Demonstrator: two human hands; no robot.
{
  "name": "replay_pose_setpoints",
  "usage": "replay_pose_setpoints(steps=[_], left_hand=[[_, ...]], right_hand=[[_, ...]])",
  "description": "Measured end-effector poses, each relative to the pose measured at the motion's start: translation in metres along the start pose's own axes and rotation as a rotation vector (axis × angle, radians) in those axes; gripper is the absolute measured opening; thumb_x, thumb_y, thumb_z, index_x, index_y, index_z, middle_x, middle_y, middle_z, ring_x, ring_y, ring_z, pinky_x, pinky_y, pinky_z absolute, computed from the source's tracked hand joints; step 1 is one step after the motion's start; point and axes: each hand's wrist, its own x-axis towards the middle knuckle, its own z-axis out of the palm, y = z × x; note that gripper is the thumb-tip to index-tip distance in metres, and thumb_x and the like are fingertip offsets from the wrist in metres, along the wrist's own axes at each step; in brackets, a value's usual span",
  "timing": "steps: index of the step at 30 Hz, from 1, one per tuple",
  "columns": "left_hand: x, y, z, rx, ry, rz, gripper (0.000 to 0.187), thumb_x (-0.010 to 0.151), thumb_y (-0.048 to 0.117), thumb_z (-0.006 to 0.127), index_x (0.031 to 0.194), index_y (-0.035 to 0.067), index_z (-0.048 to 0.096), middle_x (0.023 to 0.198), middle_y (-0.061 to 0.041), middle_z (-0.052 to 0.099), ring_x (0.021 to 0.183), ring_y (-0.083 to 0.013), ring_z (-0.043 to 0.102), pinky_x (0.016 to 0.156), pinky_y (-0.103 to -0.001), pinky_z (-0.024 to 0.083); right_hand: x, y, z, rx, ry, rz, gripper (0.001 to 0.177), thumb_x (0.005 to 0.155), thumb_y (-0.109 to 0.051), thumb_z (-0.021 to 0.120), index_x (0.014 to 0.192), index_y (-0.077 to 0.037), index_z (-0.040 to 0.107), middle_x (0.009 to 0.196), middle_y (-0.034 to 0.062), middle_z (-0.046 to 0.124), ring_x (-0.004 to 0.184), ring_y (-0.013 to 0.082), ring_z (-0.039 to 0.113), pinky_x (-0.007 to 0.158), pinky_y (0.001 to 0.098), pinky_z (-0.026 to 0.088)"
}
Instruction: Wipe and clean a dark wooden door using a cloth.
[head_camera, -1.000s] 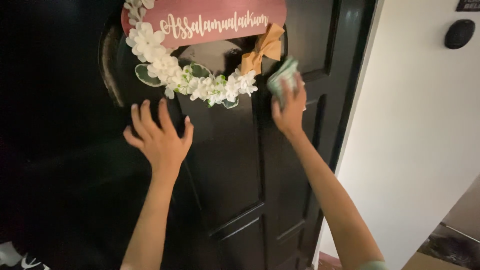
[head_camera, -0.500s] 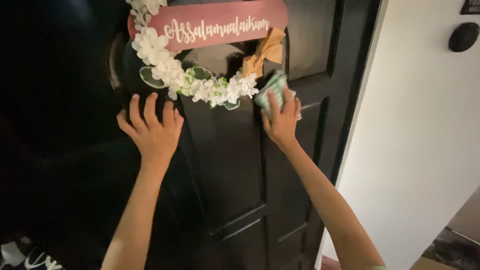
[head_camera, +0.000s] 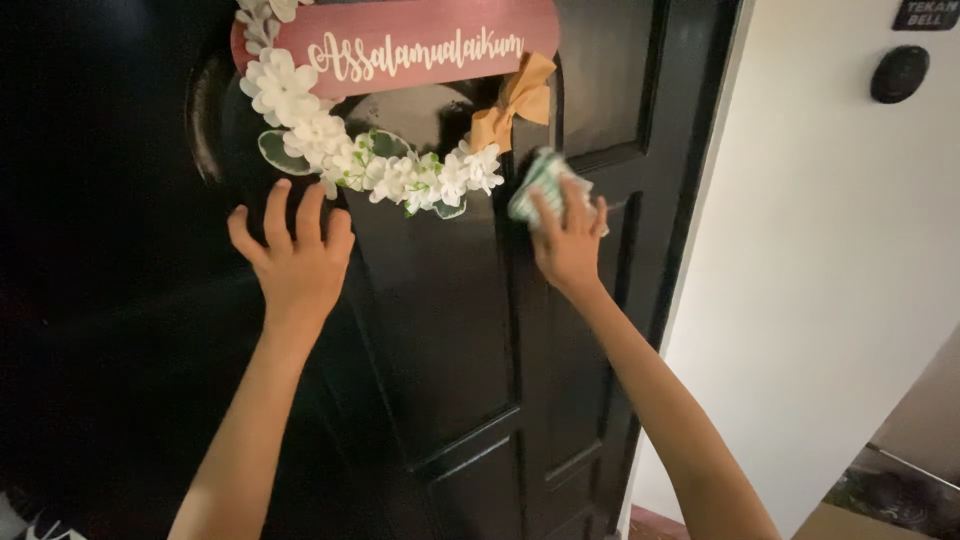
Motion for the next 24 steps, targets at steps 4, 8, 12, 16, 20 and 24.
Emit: replay_pose_setpoints(steps=[4, 8, 12, 16, 20, 24], left_hand=[[0.007, -0.002, -0.005, 0.011, -0.025, 0.018, 0.02, 0.107, 0.014, 0.073, 0.097, 0.013, 0.055, 0.133, -0.004, 0.055, 0.139, -0.0318, 0.047, 0.109, -0.064, 0.037], [0.007, -0.001, -0.004, 0.002, 0.016, 0.007, 0.02, 0.105, 0.011, 0.074, 0.097, 0.015, 0.057, 0.135, -0.002, 0.057, 0.136, -0.03, 0.05, 0.109, -0.064, 0.037], [0.001, -0.003, 0.006, -0.01, 0.017, 0.014, 0.024, 0.107, 0.01, 0.076, 0.096, 0.015, 0.055, 0.134, -0.001, 0.058, 0.134, -0.0292, 0.05, 0.11, -0.063, 0.037], [-0.001, -0.005, 0.003, -0.037, -0.007, 0.023, 0.018, 0.105, 0.012, 0.074, 0.098, 0.015, 0.058, 0.134, -0.002, 0.058, 0.134, -0.0291, 0.05, 0.11, -0.062, 0.037], [-0.004, -0.005, 0.009, -0.06, 0.049, -0.003, 0.021, 0.105, 0.009, 0.074, 0.095, 0.015, 0.057, 0.132, -0.001, 0.059, 0.133, -0.0287, 0.049, 0.109, -0.062, 0.037], [-0.007, -0.007, 0.016, -0.092, 0.091, -0.008, 0.019, 0.103, 0.007, 0.075, 0.094, 0.014, 0.059, 0.13, -0.001, 0.061, 0.131, -0.0296, 0.05, 0.107, -0.062, 0.038]], right_hand=[[0.0, -0.008, 0.001, 0.118, 0.038, 0.229, 0.064, 0.103, -0.021, 0.065, 0.161, -0.024, 0.039, 0.167, 0.0217, 0.03, 0.155, 0.0396, 0.031, 0.122, 0.0699, 0.015], [-0.015, -0.016, 0.016, 0.138, 0.061, 0.131, 0.064, 0.104, -0.018, 0.064, 0.162, -0.018, 0.037, 0.169, 0.0221, 0.026, 0.157, 0.0412, 0.028, 0.124, 0.0702, 0.015], [-0.025, -0.038, 0.02, 0.1, 0.004, -0.191, 0.064, 0.101, -0.023, 0.066, 0.159, -0.026, 0.04, 0.168, 0.0169, 0.028, 0.156, 0.0373, 0.028, 0.122, 0.0703, 0.012], [-0.026, -0.061, 0.017, 0.052, 0.013, -0.511, 0.063, 0.103, -0.034, 0.068, 0.159, -0.036, 0.041, 0.167, 0.0091, 0.032, 0.154, 0.0316, 0.03, 0.122, 0.0668, 0.011], [-0.02, -0.063, 0.017, -0.004, 0.115, -0.662, 0.06, 0.107, -0.034, 0.067, 0.16, -0.044, 0.04, 0.169, -0.0001, 0.036, 0.154, 0.0248, 0.037, 0.13, 0.0613, 0.013], [-0.013, -0.048, 0.021, 0.04, 0.11, -0.58, 0.06, 0.104, -0.027, 0.066, 0.158, -0.04, 0.045, 0.164, 0.0053, 0.041, 0.15, 0.0288, 0.042, 0.126, 0.0626, 0.013]])
